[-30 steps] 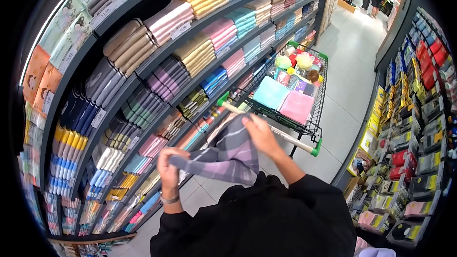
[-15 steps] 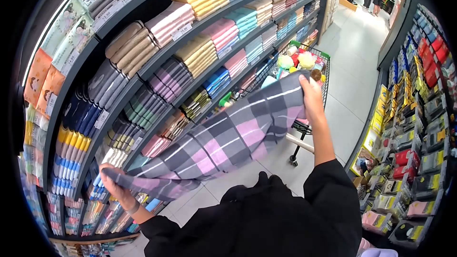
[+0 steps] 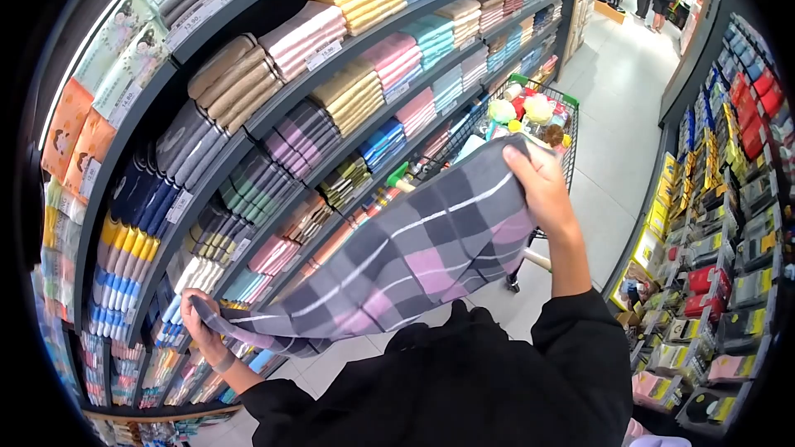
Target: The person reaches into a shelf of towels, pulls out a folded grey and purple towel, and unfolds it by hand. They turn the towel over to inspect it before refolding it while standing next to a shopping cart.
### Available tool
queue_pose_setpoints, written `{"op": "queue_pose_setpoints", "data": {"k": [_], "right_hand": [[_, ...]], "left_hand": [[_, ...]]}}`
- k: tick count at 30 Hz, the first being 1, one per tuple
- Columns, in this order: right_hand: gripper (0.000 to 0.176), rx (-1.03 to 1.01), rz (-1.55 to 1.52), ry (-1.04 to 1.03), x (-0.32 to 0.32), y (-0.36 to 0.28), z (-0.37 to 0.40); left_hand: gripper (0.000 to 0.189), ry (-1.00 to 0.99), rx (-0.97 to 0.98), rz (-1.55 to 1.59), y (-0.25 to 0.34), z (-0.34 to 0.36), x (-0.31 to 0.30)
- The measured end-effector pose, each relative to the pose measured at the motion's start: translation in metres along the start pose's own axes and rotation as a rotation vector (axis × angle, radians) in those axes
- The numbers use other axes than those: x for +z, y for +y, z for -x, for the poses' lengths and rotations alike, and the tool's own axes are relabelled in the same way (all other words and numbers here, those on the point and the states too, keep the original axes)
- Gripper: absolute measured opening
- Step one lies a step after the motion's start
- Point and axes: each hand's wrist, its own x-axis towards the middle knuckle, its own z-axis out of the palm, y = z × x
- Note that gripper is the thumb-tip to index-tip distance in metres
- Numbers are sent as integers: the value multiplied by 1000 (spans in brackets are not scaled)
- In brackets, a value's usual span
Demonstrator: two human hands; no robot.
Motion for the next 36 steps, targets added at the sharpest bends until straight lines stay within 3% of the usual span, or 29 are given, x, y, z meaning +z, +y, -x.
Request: {"op": "queue_pose_setpoints", "data": {"k": [3, 5, 6, 7, 9, 11, 13, 17, 20, 25, 27, 29, 30, 34, 36], "right_hand": [[33, 33, -30, 4, 14, -7, 14], [35, 96, 0, -162, 24, -23, 24], [34, 57, 76, -250, 33, -32, 27], [34, 28, 148, -344, 45, -40, 29], [29, -16, 113, -541, 69, -52, 28], [23, -329, 320, -630, 87, -35, 22], [22, -257, 225, -747, 108, -37, 23], [15, -389, 199, -762, 141, -21, 28], [15, -434, 204, -795, 144, -25, 29], [16, -358, 176, -921, 139, -40, 29], [15, -339, 135, -938, 139, -43, 30], [14, -461, 203, -855, 138, -44, 29], [14, -460, 203, -854, 136, -47, 28], [14, -566, 281, -732, 119, -59, 19], [15, -603, 334, -651, 108, -67, 16]], "left_hand": [[34, -38, -113, -117, -22, 0, 2], [23, -147, -187, -389, -35, -5, 28], [16, -227, -306, -428, -56, -2, 31], [16, -311, -300, -519, -81, 3, 38], [15, -470, -473, -458, -86, 11, 83], [13, -632, -402, -305, -76, 12, 131], [30, -689, -202, -111, -44, 8, 185], [70, -711, -269, 221, -13, 16, 237], [72, -790, -300, 223, -29, 17, 237], [63, -784, -226, 347, -5, 3, 262], [53, -796, -128, 308, -1, 1, 275], [38, -801, 65, 146, -7, 3, 285], [27, -766, -108, 186, -15, 11, 284], [21, -763, -335, 153, -51, 24, 268], [20, -739, -358, 79, -63, 29, 262]]}}
